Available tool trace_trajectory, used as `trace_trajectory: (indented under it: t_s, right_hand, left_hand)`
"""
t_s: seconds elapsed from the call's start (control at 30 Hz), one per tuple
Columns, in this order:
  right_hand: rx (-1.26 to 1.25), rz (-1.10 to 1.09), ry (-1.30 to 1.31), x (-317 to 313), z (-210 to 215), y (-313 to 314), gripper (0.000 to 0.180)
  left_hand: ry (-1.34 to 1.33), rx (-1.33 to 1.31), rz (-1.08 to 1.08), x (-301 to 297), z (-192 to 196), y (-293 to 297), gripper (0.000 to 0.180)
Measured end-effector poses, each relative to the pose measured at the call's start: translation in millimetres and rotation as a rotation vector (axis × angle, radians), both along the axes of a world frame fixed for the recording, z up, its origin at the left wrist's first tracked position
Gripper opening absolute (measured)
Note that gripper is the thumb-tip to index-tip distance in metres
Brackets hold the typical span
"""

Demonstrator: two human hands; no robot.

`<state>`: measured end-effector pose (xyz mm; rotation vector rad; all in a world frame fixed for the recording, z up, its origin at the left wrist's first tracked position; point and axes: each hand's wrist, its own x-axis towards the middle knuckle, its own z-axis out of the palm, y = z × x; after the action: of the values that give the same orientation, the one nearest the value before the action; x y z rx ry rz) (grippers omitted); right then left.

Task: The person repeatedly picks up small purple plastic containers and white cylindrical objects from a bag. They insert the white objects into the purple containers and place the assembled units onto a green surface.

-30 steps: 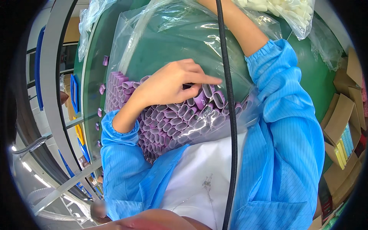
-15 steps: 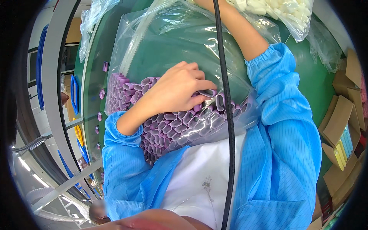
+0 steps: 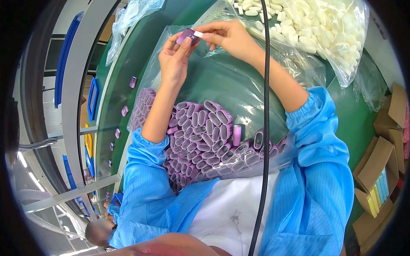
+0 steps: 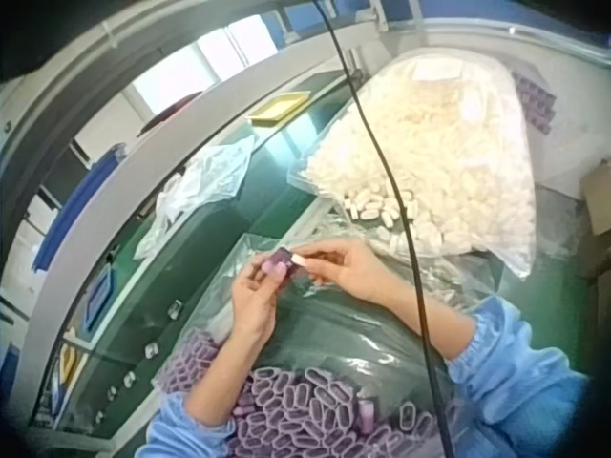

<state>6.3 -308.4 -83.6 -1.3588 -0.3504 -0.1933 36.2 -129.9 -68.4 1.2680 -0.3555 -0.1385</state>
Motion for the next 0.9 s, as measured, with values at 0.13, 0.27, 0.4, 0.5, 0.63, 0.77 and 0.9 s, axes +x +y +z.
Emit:
trace_trajectory:
  t_s: [0.13,0.27,0.4,0.5,0.63,0.77,0.9]
  right_hand:
    - [-0.047,-0.059,0.033,-1,-1,0,0.015]
    - [-0.019,-0.078,0.015,-4,0,0,0.012]
    - [0.038,-0.061,-0.028,-4,-1,2,0.013]
    - [0.018,-0.070,-0.055,-6,4,5,0.012]
    - [-0.117,-0.238,-0.380,-8,3,13,0.010]
    - [-0.272,-0.345,-0.507,-8,4,15,0.009]
    - [-0.047,-0.239,-0.212,-4,6,-1,0.014]
  left_hand:
    - [-0.093,0.115,-0.010,-5,2,3,0.026]
    - [-0.144,0.154,-0.019,-10,5,1,0.023]
    - [-0.106,0.135,-0.046,-13,4,-1,0.023]
    - [0.027,0.001,-0.101,-12,2,1,0.023]
    - [0.182,-0.116,-0.118,-8,3,2,0.022]
    - [0.194,-0.150,-0.134,-4,0,1,0.023]
    - [0.147,-0.001,-0.110,7,15,16,0.031]
